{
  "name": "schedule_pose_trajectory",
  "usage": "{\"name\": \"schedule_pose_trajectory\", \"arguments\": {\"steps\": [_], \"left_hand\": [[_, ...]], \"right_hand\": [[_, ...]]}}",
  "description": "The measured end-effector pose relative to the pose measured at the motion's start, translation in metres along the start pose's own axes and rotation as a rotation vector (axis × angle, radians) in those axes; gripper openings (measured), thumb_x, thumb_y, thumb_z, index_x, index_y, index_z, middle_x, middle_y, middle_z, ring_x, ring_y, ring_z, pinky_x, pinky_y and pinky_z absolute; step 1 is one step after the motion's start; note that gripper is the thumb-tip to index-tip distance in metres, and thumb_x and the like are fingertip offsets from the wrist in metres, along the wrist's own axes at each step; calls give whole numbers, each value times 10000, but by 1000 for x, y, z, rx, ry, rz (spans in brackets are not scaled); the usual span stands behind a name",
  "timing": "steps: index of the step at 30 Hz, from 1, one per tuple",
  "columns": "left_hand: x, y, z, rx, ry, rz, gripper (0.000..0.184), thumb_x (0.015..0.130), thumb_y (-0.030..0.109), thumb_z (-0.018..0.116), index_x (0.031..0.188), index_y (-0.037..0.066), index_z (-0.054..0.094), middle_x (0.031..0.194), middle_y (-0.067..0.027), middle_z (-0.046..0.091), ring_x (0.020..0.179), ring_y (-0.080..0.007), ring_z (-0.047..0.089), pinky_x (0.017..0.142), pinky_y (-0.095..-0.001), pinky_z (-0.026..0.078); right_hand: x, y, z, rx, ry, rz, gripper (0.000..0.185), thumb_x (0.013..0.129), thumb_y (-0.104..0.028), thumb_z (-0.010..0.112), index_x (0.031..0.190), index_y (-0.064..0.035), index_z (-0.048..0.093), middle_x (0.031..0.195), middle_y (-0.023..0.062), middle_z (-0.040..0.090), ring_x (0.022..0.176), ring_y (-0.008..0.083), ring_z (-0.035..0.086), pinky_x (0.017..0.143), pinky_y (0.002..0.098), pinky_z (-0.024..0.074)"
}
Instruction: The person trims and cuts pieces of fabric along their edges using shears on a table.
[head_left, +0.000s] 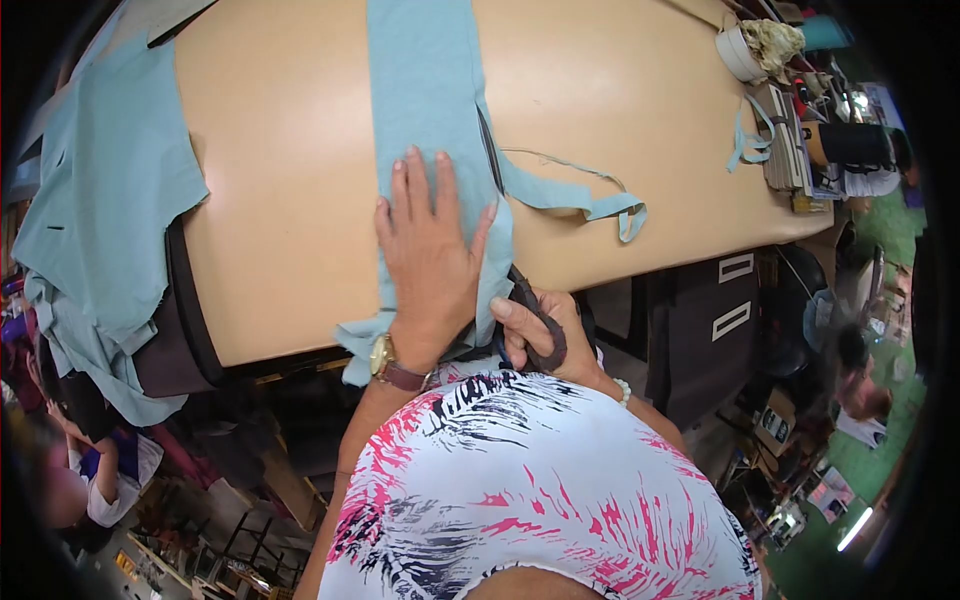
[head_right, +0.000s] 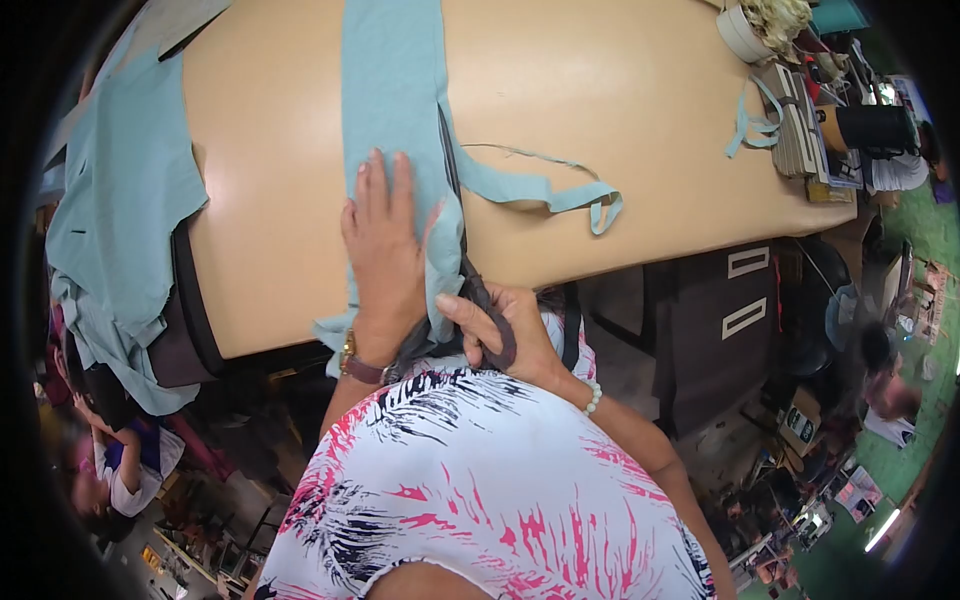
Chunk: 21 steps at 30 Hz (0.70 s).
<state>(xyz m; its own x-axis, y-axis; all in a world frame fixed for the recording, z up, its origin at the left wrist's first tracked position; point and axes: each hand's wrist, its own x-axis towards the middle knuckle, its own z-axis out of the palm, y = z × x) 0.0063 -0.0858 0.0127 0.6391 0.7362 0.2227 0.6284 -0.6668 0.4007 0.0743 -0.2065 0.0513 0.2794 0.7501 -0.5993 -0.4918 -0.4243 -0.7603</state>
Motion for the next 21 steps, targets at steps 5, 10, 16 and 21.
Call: {"name": "schedule_pose_trajectory", "arguments": {"steps": [5,10,16,21], "left_hand": [[44,-30,-23,69,114,-108,482,776,319,614,1112,-1,485,1149,-183,480,1016,-320,467,816,-386,384],[77,-49,-15,-113,-34,-140,294,731,201,663,901,0,532,951,-119,576,771,-232,558,658,-335,434],[96,-46,-26,-1160,-189,-398,262,720,61,584,976,7,593,1037,-83,594,861,-128,564,742,-268,441],[108,-48,-31,-1199,-175,-238,433,763,97,581,1185,27,516,1123,-109,562,1014,-132,514,904,-243,372]], "right_hand": [[3,6,-6,-21,-32,15,287,829,-281,602,700,-35,530,462,-19,460,389,35,432,371,178,312],[3,5,-9,41,-72,37,272,842,-259,583,685,-47,515,483,-13,465,404,46,445,386,183,338],[2,3,-19,69,-139,16,278,849,-245,572,656,-62,492,492,-11,473,413,49,455,395,183,350],[6,-3,-28,14,-119,-9,285,832,-256,597,655,-54,504,470,-9,483,383,38,430,366,180,312]]}}
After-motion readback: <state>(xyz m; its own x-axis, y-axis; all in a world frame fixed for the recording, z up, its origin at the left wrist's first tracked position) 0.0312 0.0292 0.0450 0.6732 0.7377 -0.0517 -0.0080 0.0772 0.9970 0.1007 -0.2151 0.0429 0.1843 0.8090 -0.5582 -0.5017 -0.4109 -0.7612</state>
